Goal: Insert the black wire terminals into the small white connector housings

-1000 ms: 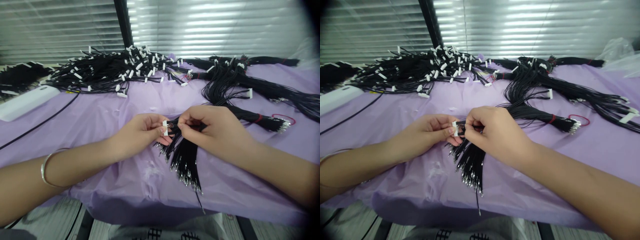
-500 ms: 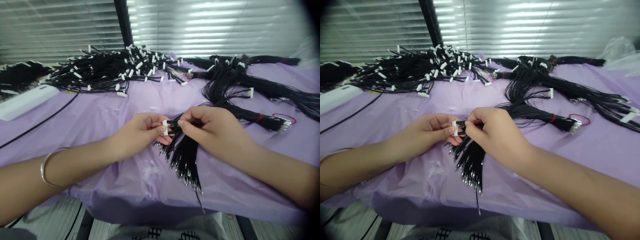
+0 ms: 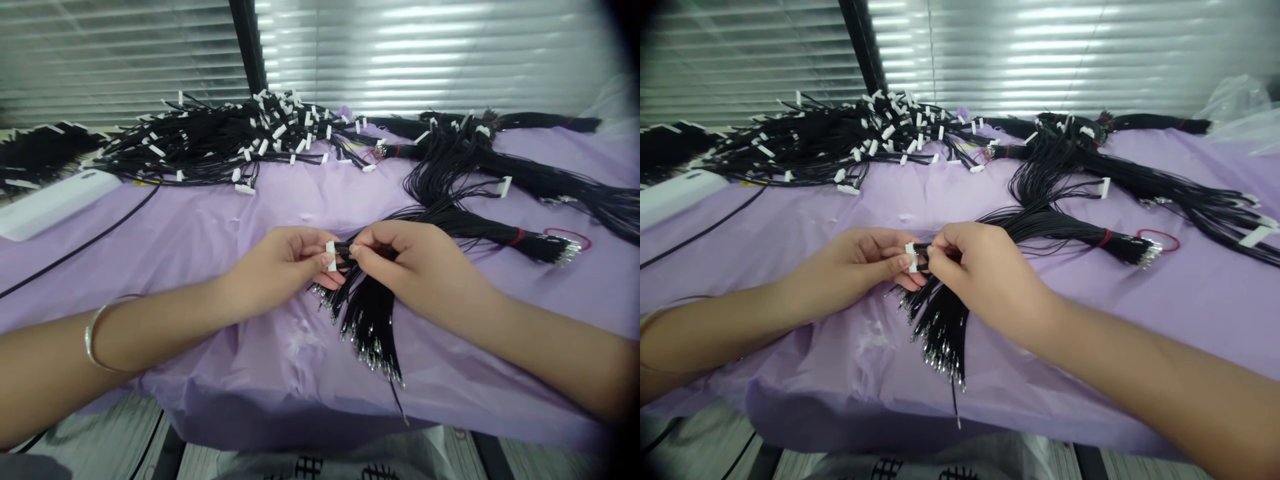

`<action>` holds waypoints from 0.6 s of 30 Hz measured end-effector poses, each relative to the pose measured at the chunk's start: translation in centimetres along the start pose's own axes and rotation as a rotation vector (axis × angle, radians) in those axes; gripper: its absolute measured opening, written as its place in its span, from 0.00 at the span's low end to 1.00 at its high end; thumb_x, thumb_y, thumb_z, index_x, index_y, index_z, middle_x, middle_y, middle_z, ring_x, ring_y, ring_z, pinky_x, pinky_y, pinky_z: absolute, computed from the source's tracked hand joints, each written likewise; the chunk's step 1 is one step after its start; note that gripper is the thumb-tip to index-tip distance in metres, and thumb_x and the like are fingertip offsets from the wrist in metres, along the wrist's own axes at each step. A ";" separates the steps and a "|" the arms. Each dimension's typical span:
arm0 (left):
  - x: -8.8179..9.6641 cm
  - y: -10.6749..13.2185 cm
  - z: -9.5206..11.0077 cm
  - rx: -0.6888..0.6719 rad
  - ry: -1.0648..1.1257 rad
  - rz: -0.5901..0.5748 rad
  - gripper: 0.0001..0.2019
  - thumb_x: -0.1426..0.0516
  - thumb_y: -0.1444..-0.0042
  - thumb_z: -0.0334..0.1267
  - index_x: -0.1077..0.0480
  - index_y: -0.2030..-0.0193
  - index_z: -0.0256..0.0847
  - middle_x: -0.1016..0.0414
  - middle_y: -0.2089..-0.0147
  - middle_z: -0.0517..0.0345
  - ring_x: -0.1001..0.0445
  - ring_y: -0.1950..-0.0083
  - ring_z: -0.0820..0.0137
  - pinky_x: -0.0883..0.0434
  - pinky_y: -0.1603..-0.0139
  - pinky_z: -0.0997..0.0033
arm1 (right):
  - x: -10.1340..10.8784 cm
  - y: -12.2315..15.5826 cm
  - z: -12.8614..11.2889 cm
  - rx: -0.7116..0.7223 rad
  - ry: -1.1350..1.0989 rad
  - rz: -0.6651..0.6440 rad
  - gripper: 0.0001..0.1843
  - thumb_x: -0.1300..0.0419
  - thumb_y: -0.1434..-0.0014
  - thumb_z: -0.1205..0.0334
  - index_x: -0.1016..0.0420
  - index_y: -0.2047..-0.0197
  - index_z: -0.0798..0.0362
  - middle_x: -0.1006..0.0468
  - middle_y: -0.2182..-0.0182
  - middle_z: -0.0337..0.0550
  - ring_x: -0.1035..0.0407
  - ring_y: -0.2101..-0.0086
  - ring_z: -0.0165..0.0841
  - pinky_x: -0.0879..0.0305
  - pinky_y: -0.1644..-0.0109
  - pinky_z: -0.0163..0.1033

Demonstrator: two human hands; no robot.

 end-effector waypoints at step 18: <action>0.0 0.1 -0.1 0.007 0.029 0.008 0.08 0.46 0.45 0.27 0.28 0.59 0.31 0.25 0.69 0.56 0.25 0.67 0.76 0.27 0.60 0.75 | -0.5 -0.2 0.1 0.086 -0.001 0.013 0.10 0.47 0.42 0.65 0.25 0.70 0.55 0.24 0.73 0.39 0.33 0.72 0.28 0.43 0.69 0.35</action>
Point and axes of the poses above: each hand's wrist, its own y-axis away from the middle knuckle, its own x-axis out of the back of the hand, z = x × y, the point moved 6 cm from there along -y, towards the middle knuckle
